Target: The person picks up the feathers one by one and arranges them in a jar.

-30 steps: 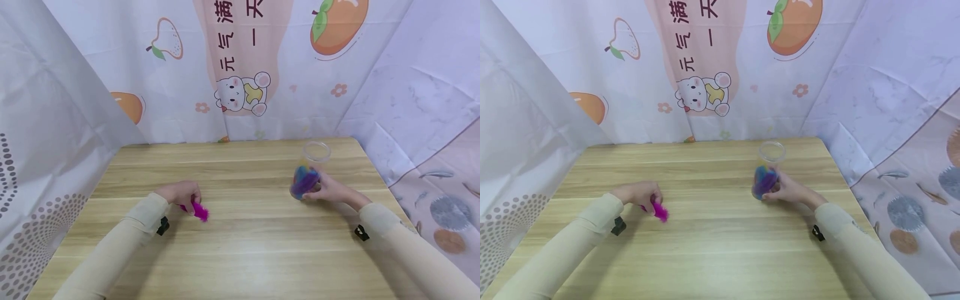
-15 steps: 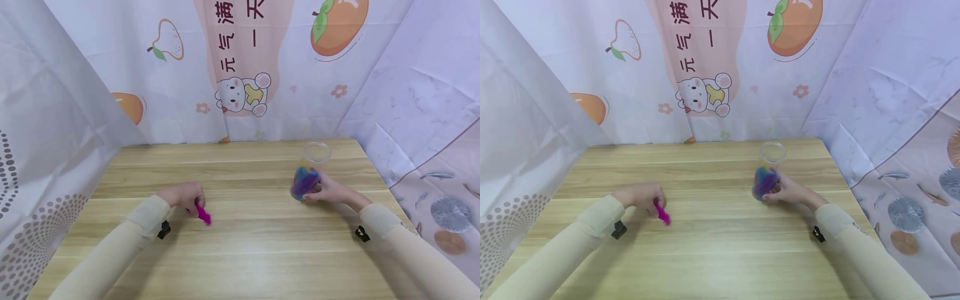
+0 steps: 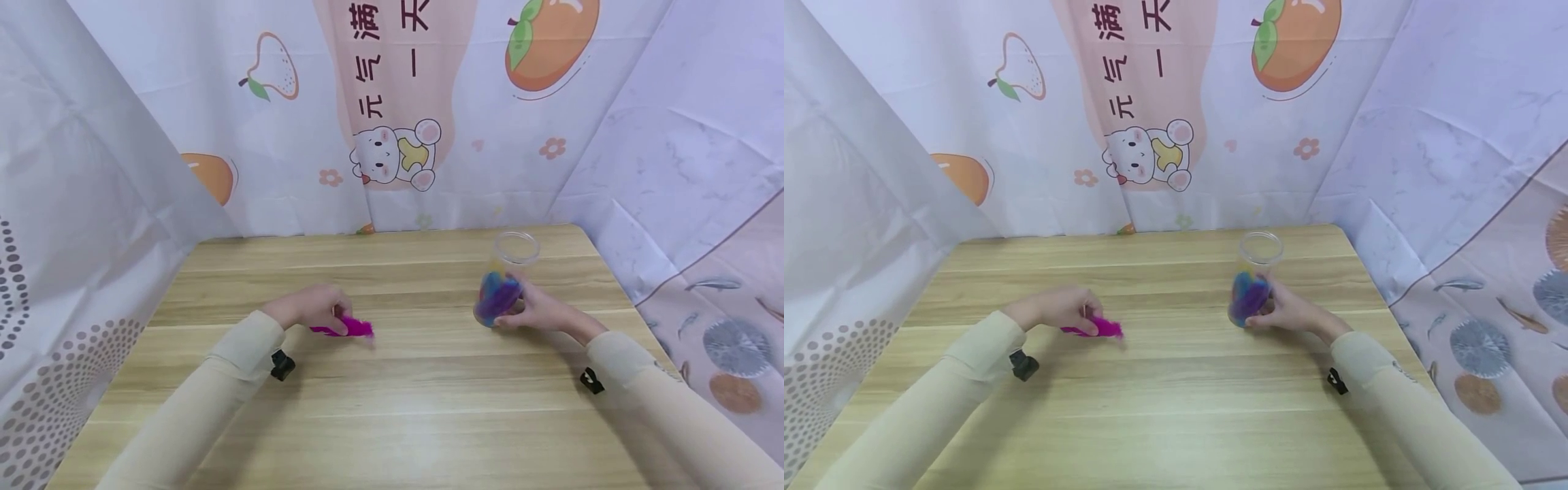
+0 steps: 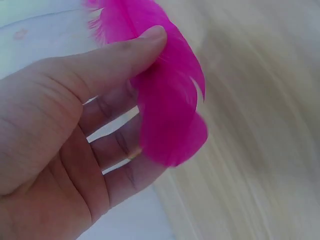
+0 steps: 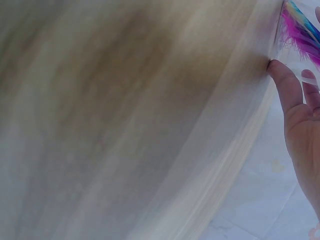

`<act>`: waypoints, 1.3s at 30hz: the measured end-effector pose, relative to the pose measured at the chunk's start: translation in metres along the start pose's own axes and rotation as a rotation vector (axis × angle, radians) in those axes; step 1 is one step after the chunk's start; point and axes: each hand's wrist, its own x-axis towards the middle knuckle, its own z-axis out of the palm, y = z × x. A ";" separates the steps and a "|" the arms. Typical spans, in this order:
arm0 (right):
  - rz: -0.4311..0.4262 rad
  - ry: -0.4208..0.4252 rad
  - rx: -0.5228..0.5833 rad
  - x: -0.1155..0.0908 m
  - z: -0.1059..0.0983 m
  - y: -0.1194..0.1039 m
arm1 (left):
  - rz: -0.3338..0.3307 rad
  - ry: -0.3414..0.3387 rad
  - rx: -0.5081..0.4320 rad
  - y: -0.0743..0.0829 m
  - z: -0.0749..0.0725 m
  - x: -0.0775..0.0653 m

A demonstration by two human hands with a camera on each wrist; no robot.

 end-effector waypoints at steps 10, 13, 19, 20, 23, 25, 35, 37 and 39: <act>0.029 0.002 -0.001 -0.001 0.001 -0.001 | 0.099 0.093 -0.220 0.029 -0.017 0.022; 0.020 0.001 0.001 0.000 0.002 -0.001 | 0.107 0.105 -0.267 0.037 -0.019 0.027; 0.025 0.000 -0.004 0.001 0.001 0.000 | 0.098 0.126 -0.392 0.052 -0.019 0.037; 0.026 0.003 -0.007 0.001 0.001 0.000 | 0.102 0.133 -0.415 0.054 -0.019 0.039; 0.024 0.005 -0.011 0.000 0.001 0.001 | 0.129 0.160 -0.477 0.062 -0.019 0.046; 0.019 0.004 -0.003 0.000 0.002 0.002 | 0.145 0.180 -0.509 0.066 -0.018 0.051; -0.003 0.010 -0.007 0.000 0.003 0.003 | 0.168 0.240 -0.666 0.089 -0.014 0.071; 0.002 0.015 -0.013 0.000 0.002 0.002 | 0.176 0.254 -0.692 0.095 -0.016 0.075; 0.010 0.017 -0.013 0.000 0.001 0.001 | 0.189 0.273 -0.705 0.100 -0.018 0.080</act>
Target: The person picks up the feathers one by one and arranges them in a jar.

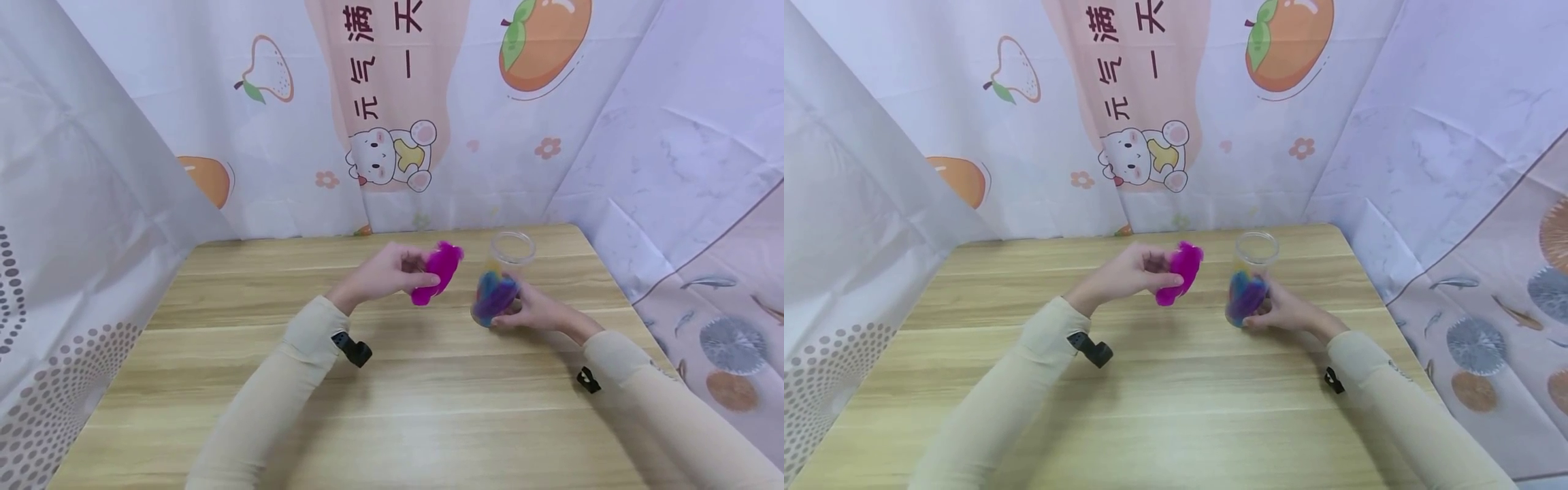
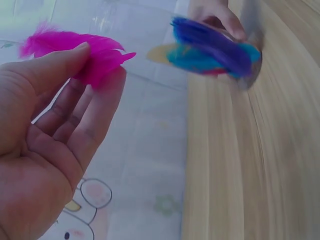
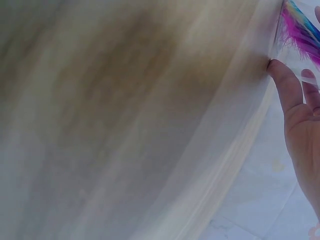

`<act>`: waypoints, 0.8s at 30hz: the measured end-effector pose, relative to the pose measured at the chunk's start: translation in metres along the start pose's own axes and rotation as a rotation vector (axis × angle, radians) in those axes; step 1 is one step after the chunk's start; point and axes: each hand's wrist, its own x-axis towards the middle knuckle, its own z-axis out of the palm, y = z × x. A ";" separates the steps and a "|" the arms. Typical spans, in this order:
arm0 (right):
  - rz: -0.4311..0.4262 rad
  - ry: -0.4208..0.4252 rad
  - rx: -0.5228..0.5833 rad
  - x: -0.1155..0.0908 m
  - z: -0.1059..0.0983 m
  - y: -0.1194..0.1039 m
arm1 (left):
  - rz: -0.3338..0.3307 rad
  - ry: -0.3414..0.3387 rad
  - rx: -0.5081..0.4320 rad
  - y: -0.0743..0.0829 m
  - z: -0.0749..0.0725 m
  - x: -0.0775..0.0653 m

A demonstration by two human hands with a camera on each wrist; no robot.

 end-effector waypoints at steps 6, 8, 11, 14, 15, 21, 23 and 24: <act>0.024 0.016 -0.017 -0.001 0.000 -0.002 | 0.069 0.032 -0.005 0.010 0.008 0.014; 0.025 0.016 -0.020 -0.001 0.000 -0.002 | 0.084 0.032 -0.019 0.013 0.011 0.018; 0.025 0.014 -0.007 0.000 0.000 -0.002 | 0.094 0.037 -0.033 0.018 0.015 0.023; 0.023 0.007 0.013 0.001 0.000 -0.002 | 0.099 0.044 -0.057 0.022 0.016 0.029; 0.021 0.004 0.017 0.001 0.000 -0.002 | 0.102 0.048 -0.068 0.023 0.016 0.031; 0.034 -0.003 0.013 0.001 0.000 -0.003 | 0.126 0.060 -0.122 0.033 0.018 0.040; 0.041 -0.003 0.010 0.000 -0.001 -0.004 | 0.129 0.066 -0.135 0.038 0.019 0.043; 0.041 -0.005 0.014 0.000 -0.001 -0.004 | 0.130 0.070 -0.139 0.040 0.020 0.045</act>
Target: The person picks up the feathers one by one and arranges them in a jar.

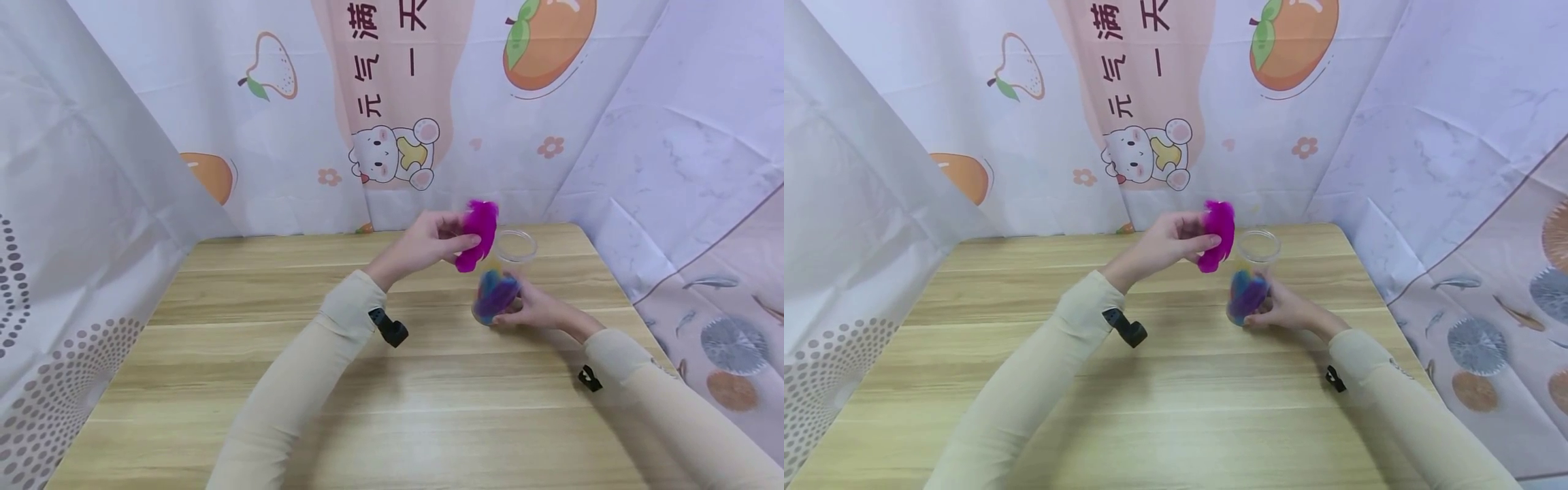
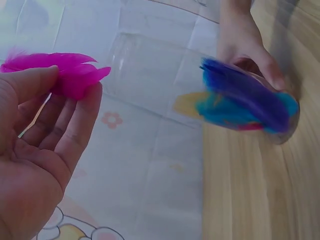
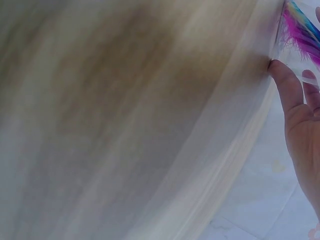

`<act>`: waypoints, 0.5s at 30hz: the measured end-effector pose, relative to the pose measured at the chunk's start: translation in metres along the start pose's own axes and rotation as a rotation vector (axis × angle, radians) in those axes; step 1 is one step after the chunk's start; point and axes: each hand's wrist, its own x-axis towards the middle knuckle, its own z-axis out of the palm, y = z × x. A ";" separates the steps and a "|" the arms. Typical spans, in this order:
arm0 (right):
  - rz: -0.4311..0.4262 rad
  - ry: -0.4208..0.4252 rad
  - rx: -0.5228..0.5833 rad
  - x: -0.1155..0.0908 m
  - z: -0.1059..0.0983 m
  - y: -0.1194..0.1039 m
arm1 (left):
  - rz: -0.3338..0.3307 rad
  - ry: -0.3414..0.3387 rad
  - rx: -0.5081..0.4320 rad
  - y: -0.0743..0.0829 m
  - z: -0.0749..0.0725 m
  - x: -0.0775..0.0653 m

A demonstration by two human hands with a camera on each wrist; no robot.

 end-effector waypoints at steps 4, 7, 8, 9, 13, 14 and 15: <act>-0.015 -0.004 0.013 -0.001 0.000 0.000 | -0.014 0.013 -0.015 0.009 0.005 0.006; -0.028 -0.004 0.019 -0.001 0.000 0.001 | -0.008 0.015 -0.011 0.015 0.009 0.010; -0.030 -0.002 0.017 0.000 0.000 0.002 | -0.003 0.014 -0.010 0.017 0.010 0.011; -0.033 -0.001 0.018 0.000 0.000 0.003 | 0.004 0.011 -0.009 0.019 0.011 0.012; -0.035 -0.002 0.022 0.001 0.001 0.004 | 0.029 0.004 0.010 0.025 0.016 0.016; -0.037 -0.003 0.023 0.001 0.001 0.005 | 0.032 0.003 0.012 0.026 0.017 0.017; -0.040 -0.004 0.023 0.001 0.001 0.005 | 0.039 0.004 0.014 0.027 0.018 0.018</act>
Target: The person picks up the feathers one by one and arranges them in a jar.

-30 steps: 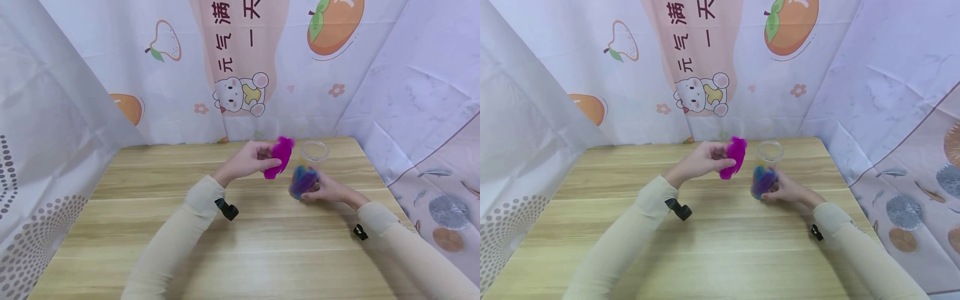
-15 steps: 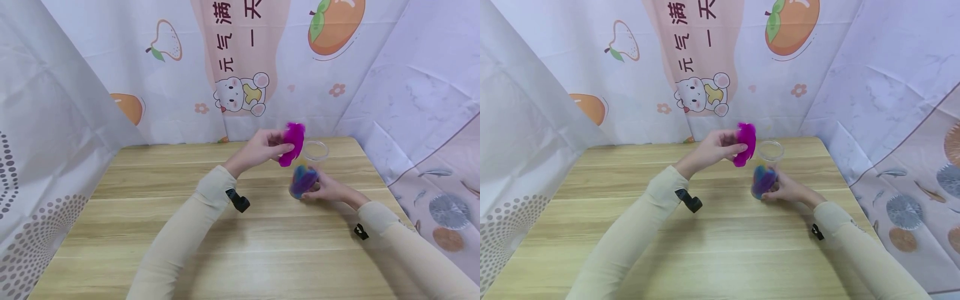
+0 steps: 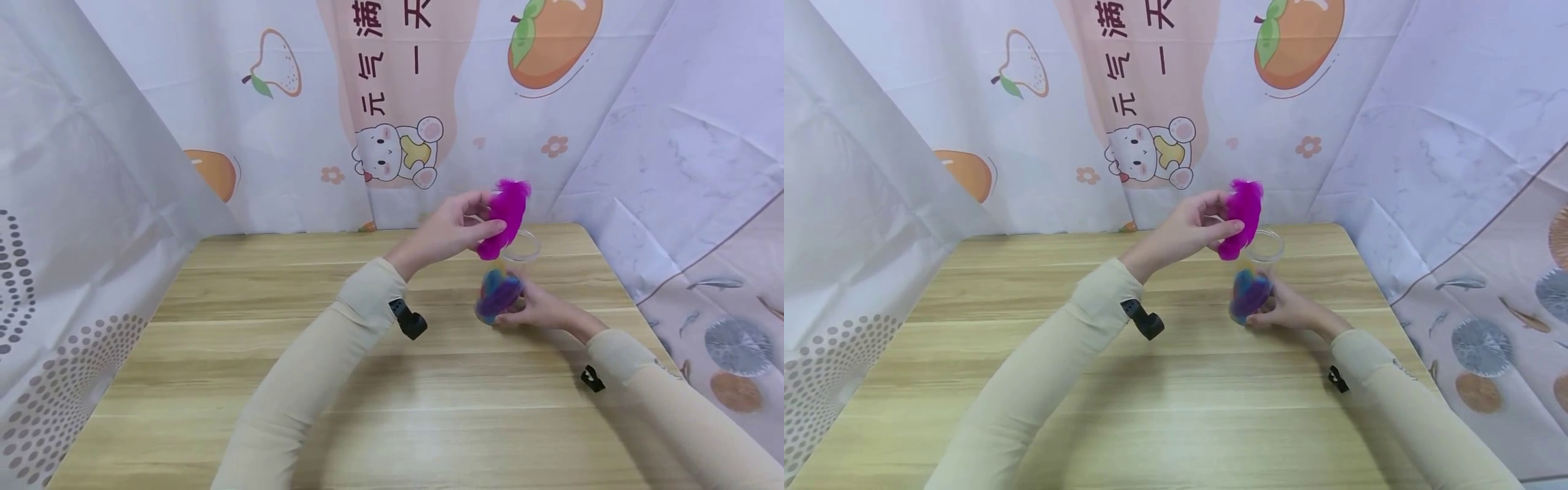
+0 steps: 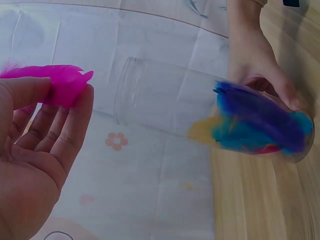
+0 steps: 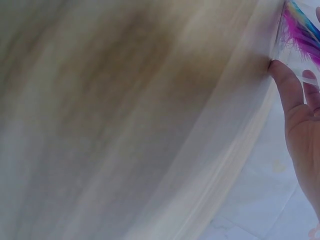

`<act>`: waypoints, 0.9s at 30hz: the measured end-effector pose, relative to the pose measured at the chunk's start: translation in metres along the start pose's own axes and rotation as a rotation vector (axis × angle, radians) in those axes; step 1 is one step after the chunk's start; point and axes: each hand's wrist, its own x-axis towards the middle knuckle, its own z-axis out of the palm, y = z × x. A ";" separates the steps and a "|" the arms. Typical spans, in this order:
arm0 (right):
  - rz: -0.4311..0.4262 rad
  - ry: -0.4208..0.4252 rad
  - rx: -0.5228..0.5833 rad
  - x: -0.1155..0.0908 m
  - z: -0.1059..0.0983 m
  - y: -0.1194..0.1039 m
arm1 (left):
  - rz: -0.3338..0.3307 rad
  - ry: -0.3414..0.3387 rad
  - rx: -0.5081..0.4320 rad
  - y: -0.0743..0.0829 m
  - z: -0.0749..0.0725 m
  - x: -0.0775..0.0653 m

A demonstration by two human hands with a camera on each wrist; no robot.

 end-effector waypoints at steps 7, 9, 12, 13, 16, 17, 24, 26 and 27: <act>-0.023 -0.004 0.012 0.000 0.000 0.001 | 0.026 0.000 0.012 0.001 0.009 0.008; -0.018 -0.003 0.009 0.000 0.000 0.000 | 0.038 0.009 0.031 0.001 0.012 0.010; -0.007 -0.001 0.009 0.000 0.000 -0.001 | 0.068 0.022 0.057 0.001 0.015 0.012; -0.005 0.001 0.006 -0.001 0.000 -0.001 | 0.080 0.027 0.063 0.001 0.016 0.013; -0.002 0.000 0.005 0.000 0.000 -0.001 | 0.105 0.033 0.084 0.001 0.018 0.016; -0.003 0.001 0.005 0.000 0.000 -0.001 | 0.110 0.035 0.084 0.001 0.019 0.017; 0.016 -0.005 0.008 -0.001 -0.001 -0.001 | 0.123 0.060 0.070 -0.001 0.025 0.022; 0.025 -0.002 0.005 -0.001 -0.001 -0.001 | 0.126 0.070 0.063 -0.001 0.027 0.023; 0.026 0.001 0.000 -0.001 -0.001 -0.001 | 0.129 0.075 0.064 -0.001 0.028 0.024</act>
